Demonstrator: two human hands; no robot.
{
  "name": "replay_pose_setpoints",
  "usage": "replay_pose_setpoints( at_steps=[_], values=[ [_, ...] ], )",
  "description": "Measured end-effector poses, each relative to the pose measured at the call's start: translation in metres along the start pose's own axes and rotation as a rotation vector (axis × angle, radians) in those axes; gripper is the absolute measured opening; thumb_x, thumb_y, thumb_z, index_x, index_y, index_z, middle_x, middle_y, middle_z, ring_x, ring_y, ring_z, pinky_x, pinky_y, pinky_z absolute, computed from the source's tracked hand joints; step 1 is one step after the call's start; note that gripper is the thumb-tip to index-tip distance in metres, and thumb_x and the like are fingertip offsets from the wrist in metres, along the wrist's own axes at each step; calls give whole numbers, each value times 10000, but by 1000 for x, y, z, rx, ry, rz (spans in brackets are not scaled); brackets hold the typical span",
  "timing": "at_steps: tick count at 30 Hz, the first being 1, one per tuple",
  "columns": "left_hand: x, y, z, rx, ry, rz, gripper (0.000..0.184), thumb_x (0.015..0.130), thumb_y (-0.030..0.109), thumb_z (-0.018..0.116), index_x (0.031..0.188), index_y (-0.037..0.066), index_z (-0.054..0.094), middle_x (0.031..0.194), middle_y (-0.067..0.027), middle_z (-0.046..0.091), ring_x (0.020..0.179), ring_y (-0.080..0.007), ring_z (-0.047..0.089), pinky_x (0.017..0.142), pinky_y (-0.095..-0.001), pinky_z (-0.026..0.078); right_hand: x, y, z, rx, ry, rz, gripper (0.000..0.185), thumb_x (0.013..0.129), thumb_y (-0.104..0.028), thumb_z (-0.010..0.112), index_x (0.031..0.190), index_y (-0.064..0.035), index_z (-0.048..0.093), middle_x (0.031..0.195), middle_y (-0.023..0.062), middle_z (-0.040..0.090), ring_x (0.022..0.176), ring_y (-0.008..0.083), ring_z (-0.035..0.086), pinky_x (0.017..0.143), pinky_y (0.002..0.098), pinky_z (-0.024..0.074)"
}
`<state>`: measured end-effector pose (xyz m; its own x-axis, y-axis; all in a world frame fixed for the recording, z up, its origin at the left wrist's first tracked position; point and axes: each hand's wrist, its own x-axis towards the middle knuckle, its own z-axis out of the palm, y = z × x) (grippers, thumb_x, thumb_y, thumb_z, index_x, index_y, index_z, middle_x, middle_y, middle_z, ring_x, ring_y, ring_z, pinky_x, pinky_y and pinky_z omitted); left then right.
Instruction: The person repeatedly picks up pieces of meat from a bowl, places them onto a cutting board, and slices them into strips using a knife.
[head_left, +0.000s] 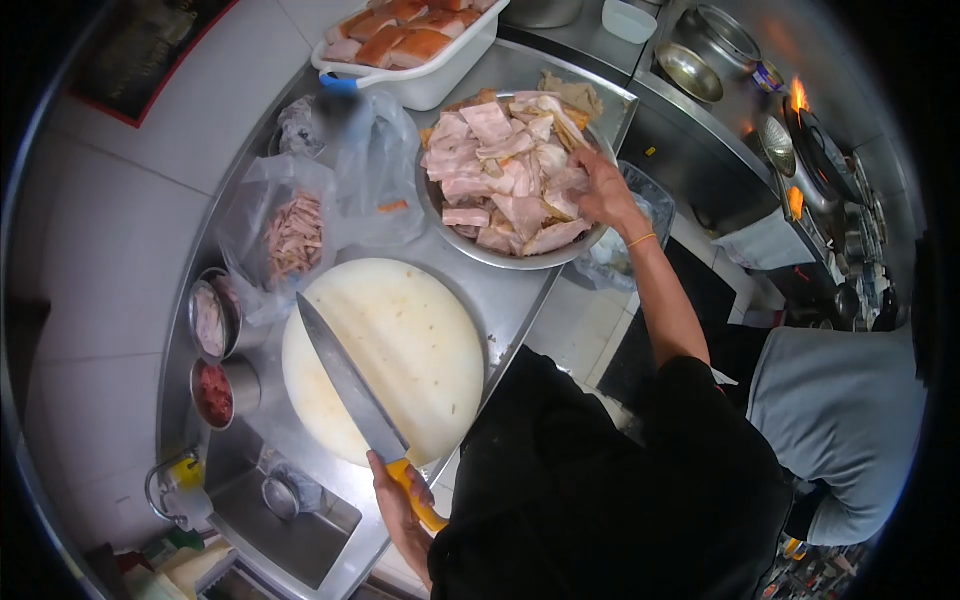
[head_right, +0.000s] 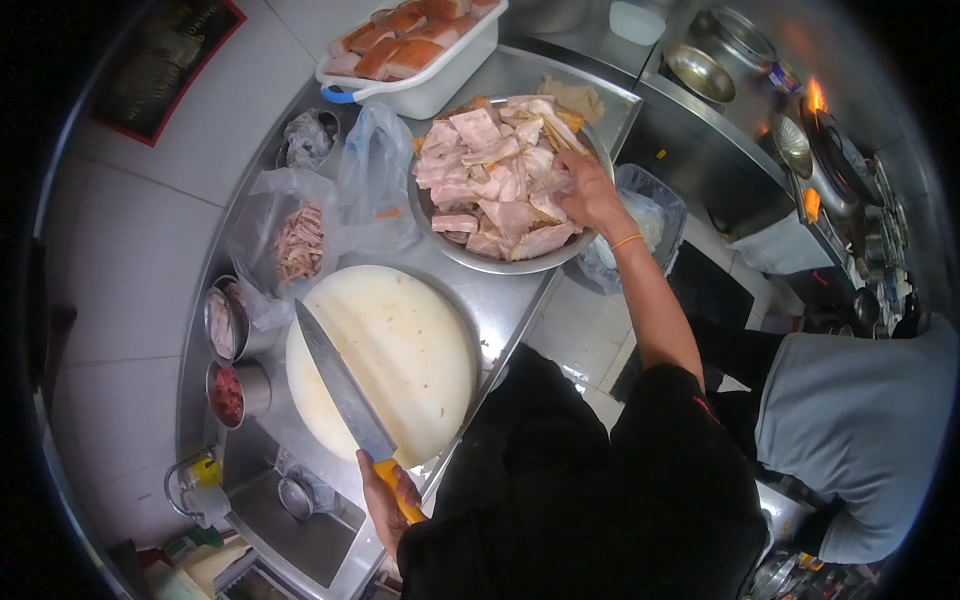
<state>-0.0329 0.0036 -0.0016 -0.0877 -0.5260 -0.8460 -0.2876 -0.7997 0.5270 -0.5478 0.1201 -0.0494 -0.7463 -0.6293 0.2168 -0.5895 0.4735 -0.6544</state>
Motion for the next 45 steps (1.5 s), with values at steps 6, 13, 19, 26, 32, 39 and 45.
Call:
replay_pose_setpoints(
  at_steps=[6,13,19,26,32,39,45],
  values=[
    [-9,-20,-10,-38,23,54,698,1022,725,323,792,96,520,509,-10,416,379,-139,411,407,-278,367,-9,-45,-24,171,-27,29,326,729,39,806,997,-17,628,1000,75,721,946,173,668,866,315,521],
    [-23,-41,-35,-30,16,160,744,1030,724,289,762,72,529,504,-14,436,379,-144,438,408,-282,382,-51,-161,47,580,-73,-406,311,749,118,714,996,-45,615,1106,83,741,1133,255,681,1001,344,514],
    [-51,-61,-45,92,157,135,776,1027,722,327,736,36,543,525,-28,478,391,-137,450,404,-287,372,-114,-171,147,350,-465,-657,456,694,211,548,1070,-41,601,1326,140,638,1363,365,511,1112,429,448],
    [-62,-105,-49,160,289,72,738,1038,641,447,694,2,580,571,-14,477,469,-110,459,432,-307,363,-136,-188,172,368,-416,-616,443,769,70,625,1201,-25,599,1253,175,615,1187,409,538,1054,464,440],
    [-61,-121,-45,351,292,62,779,1041,641,413,758,-53,625,632,-140,583,625,-244,590,638,-405,484,-160,-194,208,298,-384,-631,480,752,-28,696,1221,-3,595,1212,218,602,1105,426,540,1014,479,450],
    [-83,-106,-34,595,311,85,752,1070,589,346,929,-72,676,817,-323,662,868,-514,648,817,-526,492,-207,-216,202,319,-450,-526,427,780,-91,706,1191,-18,615,1116,176,635,1022,384,575,914,477,478],
    [-92,-95,-28,649,293,98,654,1092,499,373,997,-69,683,917,-362,664,984,-567,620,853,-571,479,-207,-213,217,309,-375,-568,309,811,-77,670,1119,-56,656,1110,124,648,985,322,590,865,435,488]
  ],
)
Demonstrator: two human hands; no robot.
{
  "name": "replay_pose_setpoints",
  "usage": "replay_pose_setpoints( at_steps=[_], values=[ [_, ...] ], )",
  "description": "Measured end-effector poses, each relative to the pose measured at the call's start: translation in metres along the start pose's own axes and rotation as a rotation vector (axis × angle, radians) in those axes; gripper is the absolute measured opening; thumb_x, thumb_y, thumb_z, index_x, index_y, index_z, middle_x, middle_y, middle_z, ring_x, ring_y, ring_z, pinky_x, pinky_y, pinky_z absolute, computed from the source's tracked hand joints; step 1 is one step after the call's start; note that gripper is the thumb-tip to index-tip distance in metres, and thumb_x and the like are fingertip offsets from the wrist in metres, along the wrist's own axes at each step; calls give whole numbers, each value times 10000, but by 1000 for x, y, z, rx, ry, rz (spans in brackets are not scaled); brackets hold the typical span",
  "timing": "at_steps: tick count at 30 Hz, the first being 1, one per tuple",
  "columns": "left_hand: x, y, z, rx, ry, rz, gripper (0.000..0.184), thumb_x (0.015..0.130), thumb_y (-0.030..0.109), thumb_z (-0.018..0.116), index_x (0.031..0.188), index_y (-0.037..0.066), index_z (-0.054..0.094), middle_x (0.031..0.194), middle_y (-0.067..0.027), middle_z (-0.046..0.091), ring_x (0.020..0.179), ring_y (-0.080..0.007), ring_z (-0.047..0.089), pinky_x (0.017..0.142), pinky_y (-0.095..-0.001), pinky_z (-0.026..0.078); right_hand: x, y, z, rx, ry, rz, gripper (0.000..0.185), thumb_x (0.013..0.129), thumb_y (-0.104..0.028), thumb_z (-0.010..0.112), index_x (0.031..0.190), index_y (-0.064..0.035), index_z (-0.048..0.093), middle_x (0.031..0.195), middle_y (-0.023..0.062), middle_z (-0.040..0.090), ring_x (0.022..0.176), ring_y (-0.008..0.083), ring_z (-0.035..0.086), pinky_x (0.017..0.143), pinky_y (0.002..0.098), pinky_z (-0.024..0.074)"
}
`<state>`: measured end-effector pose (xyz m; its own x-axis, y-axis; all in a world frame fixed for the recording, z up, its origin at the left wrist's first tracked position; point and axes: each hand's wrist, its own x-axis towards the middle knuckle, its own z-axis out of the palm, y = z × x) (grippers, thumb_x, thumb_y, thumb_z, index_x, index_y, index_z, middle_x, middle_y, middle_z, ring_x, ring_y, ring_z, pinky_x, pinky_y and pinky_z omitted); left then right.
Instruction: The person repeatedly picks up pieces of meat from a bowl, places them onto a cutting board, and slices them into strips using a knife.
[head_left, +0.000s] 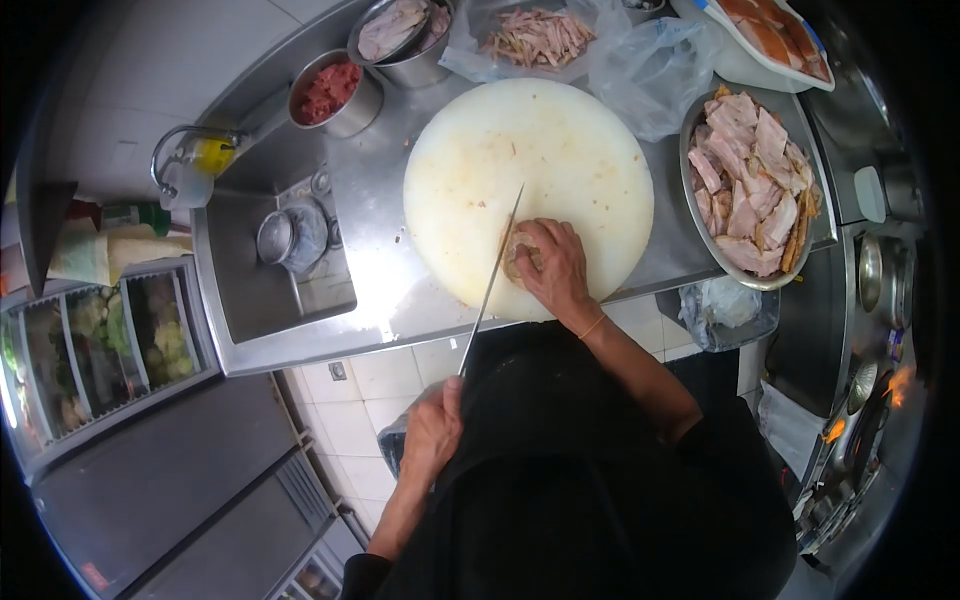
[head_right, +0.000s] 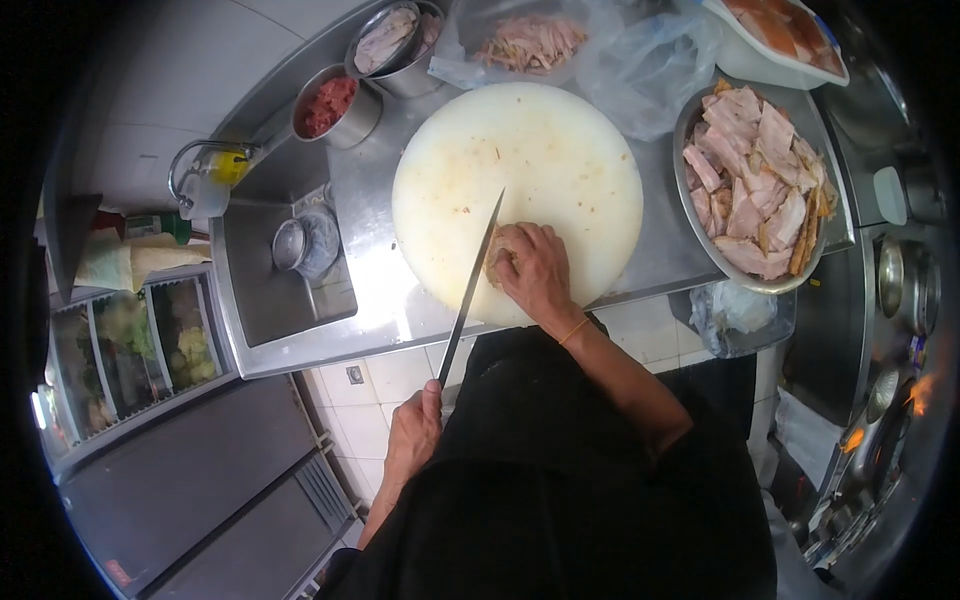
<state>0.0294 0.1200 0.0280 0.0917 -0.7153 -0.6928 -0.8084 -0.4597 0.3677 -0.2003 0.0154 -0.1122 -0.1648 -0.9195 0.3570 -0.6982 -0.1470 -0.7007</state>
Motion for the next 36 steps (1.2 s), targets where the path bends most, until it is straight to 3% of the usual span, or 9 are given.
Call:
replay_pose_setpoints(
  at_steps=[6,10,13,16,19,22,34,36],
  values=[
    [-12,-2,-1,107,8,-33,602,1099,457,370,1000,-39,697,908,-353,671,946,-574,626,840,-602,486,2,0,0,15,-15,19,301,820,-88,689,1119,-56,669,1103,113,657,960,334,599,858,441,489],
    [-26,-2,-6,192,1,-96,585,1102,432,365,968,-29,698,893,-346,676,924,-576,627,828,-617,490,3,2,3,-76,-18,-25,278,814,-103,658,1091,-92,664,1068,70,646,944,281,596,805,416,477],
    [-6,7,3,91,-4,78,600,1103,436,359,951,-40,692,859,-360,664,908,-583,623,816,-624,482,5,1,2,-73,-55,-23,271,813,-100,653,1084,-93,663,1058,69,643,940,281,597,799,415,475],
    [27,21,12,137,-11,102,613,1103,442,343,947,-37,692,844,-366,658,887,-588,619,808,-626,475,4,1,1,-30,-46,-17,272,816,-102,649,1088,-91,657,1053,75,641,940,289,599,819,424,481],
    [37,23,13,128,78,65,674,1115,456,317,846,-80,626,752,-357,608,792,-575,604,720,-577,463,7,1,0,17,-21,-1,278,820,-104,645,1098,-86,650,1052,82,641,943,298,600,843,435,487],
    [15,28,4,35,46,7,629,1104,461,324,932,-32,675,840,-352,658,877,-589,611,806,-624,466,2,1,0,41,3,36,292,818,-100,646,1109,-80,642,1049,93,642,949,306,600,861,438,491],
    [-23,-2,4,224,43,17,447,1087,363,457,949,-4,671,838,-333,677,787,-568,639,766,-628,501,2,5,6,-4,24,-10,278,770,-72,667,1046,-71,630,1017,101,632,936,310,602,832,429,502],
    [-9,-6,15,290,40,118,434,1076,395,484,1004,20,692,852,-334,681,788,-567,652,755,-621,525,4,4,7,-9,20,-18,290,764,-67,669,1051,-69,628,1027,103,632,938,308,602,834,426,502]
  ],
)
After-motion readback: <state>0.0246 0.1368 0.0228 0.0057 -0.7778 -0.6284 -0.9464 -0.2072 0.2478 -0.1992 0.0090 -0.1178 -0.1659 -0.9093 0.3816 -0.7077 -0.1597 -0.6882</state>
